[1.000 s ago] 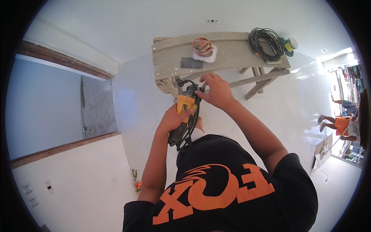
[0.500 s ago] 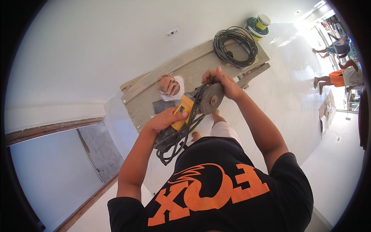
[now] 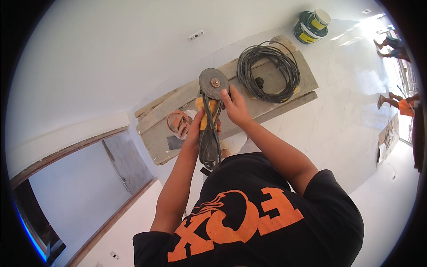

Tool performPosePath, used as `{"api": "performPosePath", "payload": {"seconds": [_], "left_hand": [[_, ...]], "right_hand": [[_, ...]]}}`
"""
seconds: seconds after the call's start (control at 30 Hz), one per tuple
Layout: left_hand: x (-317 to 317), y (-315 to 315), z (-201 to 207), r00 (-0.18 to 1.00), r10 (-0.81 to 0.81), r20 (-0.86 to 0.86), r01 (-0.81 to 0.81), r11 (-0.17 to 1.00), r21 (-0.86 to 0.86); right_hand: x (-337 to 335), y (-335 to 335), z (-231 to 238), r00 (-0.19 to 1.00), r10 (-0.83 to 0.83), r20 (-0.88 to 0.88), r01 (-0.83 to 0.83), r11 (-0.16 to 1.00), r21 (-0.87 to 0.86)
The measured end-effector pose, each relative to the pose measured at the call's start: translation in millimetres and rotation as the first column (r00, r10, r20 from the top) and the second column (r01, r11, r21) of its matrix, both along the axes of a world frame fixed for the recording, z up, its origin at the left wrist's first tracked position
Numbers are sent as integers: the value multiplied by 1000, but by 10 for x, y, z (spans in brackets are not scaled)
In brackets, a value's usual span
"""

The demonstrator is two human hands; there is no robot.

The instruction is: The person sweeps a white tiled floor with a broom, gathering scattered debris and small pieces of tape into a pile. They move around the room, sweeping near a wooden workbench, a yellow step stool, and a paint bucket, then briefly handle a power tool before continuing to sweep.

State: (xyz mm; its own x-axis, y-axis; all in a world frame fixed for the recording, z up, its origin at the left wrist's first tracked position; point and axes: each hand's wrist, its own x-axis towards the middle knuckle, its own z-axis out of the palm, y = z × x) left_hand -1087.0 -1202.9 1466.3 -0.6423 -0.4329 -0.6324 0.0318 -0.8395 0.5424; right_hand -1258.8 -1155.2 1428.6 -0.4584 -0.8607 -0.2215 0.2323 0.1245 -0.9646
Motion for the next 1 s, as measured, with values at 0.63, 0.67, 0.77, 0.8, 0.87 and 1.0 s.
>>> {"api": "performPosePath", "payload": {"seconds": [0.63, 0.67, 0.77, 0.8, 0.87, 1.0], "left_hand": [[-692, 183, -1151, 911, 317, 263, -262, 939, -222], [-639, 242, -1111, 915, 333, 227, -275, 927, -254], [-328, 522, -996, 915, 277, 294, -158, 915, -372], [-159, 620, -965, 906, 270, 327, -112, 896, -429], [227, 871, -927, 885, 247, 395, -60, 901, -429], [1084, 1573, -890, 797, 349, 493, -96, 879, -466]], "right_hand": [[-462, -437, -98, 615, 365, -699, -150, 924, 351], [-455, -438, -91, 571, 358, -739, -136, 929, 346], [-407, -399, -18, 454, 446, -772, -78, 883, 464], [-404, -382, 18, 414, 483, -771, -62, 860, 506], [-403, -359, 58, 339, 533, -775, -43, 832, 553], [-463, -387, -25, 213, 559, -801, -45, 825, 563]]}}
